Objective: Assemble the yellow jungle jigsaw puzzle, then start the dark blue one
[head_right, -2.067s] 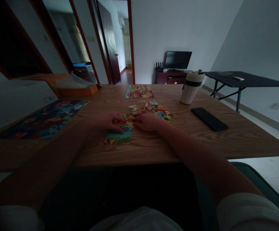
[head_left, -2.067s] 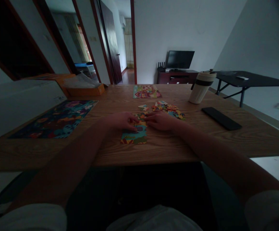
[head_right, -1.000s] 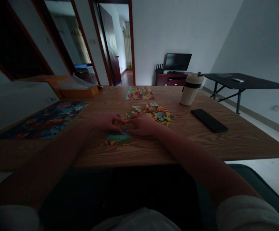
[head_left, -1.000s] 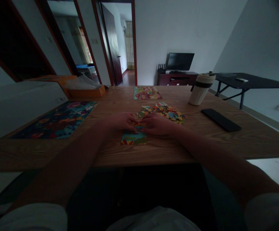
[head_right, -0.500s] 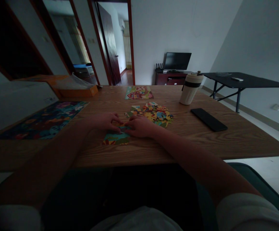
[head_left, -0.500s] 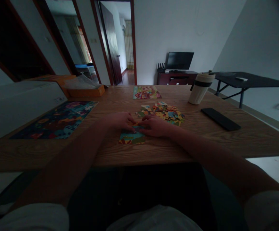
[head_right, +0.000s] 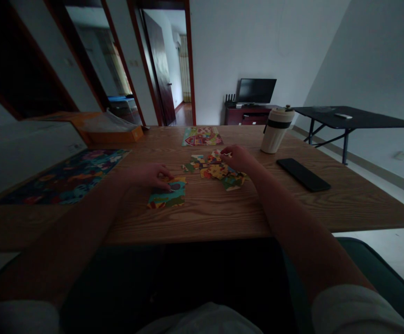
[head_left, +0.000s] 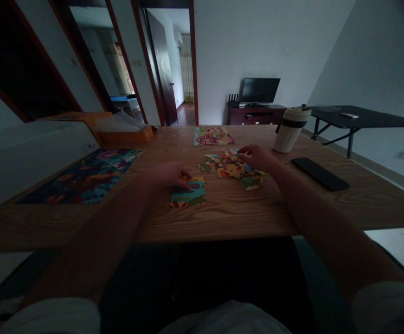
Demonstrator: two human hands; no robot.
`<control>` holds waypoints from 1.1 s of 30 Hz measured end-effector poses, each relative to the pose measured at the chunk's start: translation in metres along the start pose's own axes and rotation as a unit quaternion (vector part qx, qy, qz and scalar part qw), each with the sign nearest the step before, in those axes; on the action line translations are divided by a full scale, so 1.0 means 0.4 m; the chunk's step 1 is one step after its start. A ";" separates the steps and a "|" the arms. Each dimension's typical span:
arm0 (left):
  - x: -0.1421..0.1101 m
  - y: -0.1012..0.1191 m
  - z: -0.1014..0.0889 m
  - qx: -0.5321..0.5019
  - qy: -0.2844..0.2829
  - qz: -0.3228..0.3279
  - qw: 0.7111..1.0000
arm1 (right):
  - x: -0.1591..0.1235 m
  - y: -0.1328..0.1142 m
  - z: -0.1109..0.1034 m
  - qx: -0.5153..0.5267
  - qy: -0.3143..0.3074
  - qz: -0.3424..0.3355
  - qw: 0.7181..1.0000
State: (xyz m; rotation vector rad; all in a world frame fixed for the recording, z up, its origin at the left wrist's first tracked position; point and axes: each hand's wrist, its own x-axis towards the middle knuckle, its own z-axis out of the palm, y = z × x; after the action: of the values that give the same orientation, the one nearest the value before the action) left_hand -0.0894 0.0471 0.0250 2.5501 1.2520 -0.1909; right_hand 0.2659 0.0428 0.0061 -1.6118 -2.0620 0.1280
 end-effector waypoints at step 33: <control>0.026 -0.021 0.030 -0.051 0.024 0.078 0.995 | 0.010 0.132 -0.056 -0.044 -0.227 0.061 0.971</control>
State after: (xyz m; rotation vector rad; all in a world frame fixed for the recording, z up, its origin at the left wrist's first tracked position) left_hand -0.0894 0.0562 0.0093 2.5630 1.0440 -0.0312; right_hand 0.3218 0.0564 0.0067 -1.9021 -2.3243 0.4983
